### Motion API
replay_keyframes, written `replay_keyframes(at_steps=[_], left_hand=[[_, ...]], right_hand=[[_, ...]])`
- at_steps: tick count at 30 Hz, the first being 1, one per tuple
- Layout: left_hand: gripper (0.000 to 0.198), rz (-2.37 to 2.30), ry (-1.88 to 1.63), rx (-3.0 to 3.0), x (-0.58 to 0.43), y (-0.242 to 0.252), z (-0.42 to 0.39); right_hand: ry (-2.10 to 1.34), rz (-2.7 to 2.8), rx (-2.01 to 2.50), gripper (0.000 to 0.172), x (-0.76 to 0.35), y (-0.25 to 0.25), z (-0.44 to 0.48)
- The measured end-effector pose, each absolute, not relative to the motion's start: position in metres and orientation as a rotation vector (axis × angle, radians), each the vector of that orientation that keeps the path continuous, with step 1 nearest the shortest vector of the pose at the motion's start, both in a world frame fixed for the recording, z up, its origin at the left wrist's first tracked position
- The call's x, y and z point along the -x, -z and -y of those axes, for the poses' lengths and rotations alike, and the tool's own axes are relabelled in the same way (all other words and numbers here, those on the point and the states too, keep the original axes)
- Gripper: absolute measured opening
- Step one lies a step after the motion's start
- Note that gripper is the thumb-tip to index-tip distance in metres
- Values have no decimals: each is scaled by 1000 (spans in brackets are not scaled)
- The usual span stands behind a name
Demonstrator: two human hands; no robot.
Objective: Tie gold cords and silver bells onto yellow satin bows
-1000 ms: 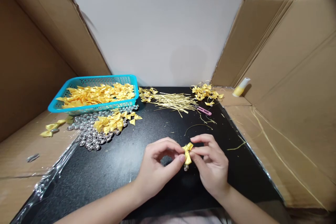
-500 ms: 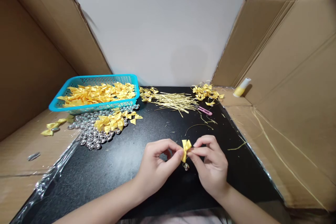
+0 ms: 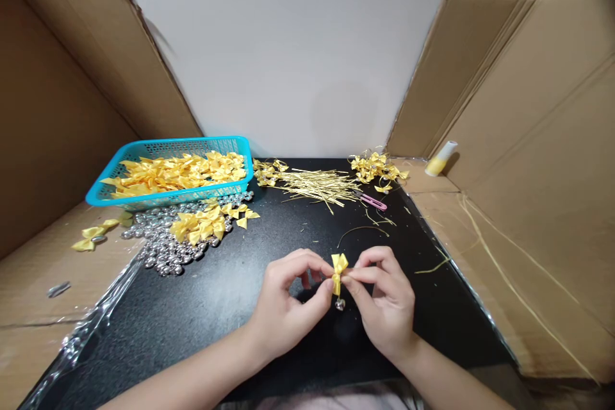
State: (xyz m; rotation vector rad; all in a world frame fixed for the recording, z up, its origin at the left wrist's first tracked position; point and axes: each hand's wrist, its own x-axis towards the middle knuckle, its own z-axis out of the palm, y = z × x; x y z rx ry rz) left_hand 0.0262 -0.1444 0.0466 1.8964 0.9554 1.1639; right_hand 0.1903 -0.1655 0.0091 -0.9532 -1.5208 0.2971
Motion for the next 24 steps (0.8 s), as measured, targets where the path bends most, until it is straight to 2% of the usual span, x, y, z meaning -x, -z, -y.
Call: replay_keyframes(at_steps=[5,11,18,22,24], left_hand=[[13,-994,-1215,-2009,-26,-46,143],[16,-1077,-1181,-1998,-25,-45,143],[18,-1108,-1145,-1757,-25,-46,141],[10,-939,-1057,-1528,-26,-42,139],[13,-826,-1014,-1358,-28,-38,139]], right_hand=[[-208,1570,960,18,-190,-11,166],[-265,1551,985,16,-189,-10,165],[-303,1518,1005,14,-189,-8,166],[-305,1510,1004,14,-189,-9,166],[-316,1501,1004,13,-189,-10,165]])
